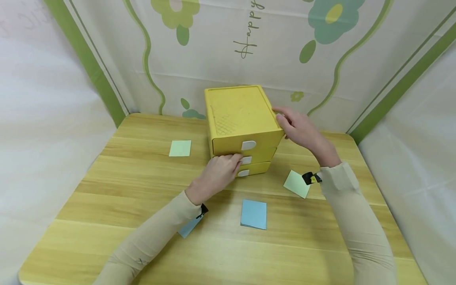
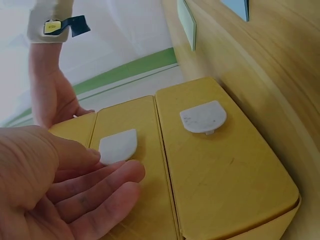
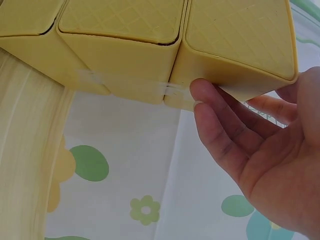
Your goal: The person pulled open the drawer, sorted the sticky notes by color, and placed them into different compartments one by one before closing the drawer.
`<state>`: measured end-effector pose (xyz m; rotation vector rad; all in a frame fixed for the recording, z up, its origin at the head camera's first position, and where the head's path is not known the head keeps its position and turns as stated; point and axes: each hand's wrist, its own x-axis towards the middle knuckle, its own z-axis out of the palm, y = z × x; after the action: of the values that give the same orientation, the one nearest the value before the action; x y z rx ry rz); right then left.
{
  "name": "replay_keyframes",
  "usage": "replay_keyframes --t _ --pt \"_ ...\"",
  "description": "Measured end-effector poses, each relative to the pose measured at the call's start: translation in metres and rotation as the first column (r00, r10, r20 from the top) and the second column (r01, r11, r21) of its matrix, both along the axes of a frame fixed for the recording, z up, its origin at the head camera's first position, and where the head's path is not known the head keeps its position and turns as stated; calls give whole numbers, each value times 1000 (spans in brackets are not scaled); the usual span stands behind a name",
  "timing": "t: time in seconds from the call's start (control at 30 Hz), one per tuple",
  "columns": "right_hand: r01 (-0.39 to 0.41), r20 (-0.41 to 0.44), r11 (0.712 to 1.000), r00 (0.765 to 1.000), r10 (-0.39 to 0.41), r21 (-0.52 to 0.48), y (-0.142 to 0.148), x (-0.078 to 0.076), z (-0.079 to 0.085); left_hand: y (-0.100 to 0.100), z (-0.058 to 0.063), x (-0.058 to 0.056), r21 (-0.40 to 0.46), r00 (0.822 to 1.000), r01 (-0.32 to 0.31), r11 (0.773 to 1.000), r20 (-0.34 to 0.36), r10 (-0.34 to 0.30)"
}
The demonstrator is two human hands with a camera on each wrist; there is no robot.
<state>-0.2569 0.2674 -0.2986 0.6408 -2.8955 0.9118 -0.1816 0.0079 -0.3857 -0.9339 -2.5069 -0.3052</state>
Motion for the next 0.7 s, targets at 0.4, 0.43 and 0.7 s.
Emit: replay_keyframes --t 0.4,0.43,0.7 --pt "5 -5 1000 1000 -5 25 1 1 3 9 -4 -1 -36 998 -46 998 -52 44" --pt "4 -3 1000 1000 -3 30 0 1 3 9 -4 -1 -41 997 -52 998 -55 49" --pt "-3 1 1000 1000 3 13 2 0 2 10 -3 -1 -69 993 -76 995 -96 69"
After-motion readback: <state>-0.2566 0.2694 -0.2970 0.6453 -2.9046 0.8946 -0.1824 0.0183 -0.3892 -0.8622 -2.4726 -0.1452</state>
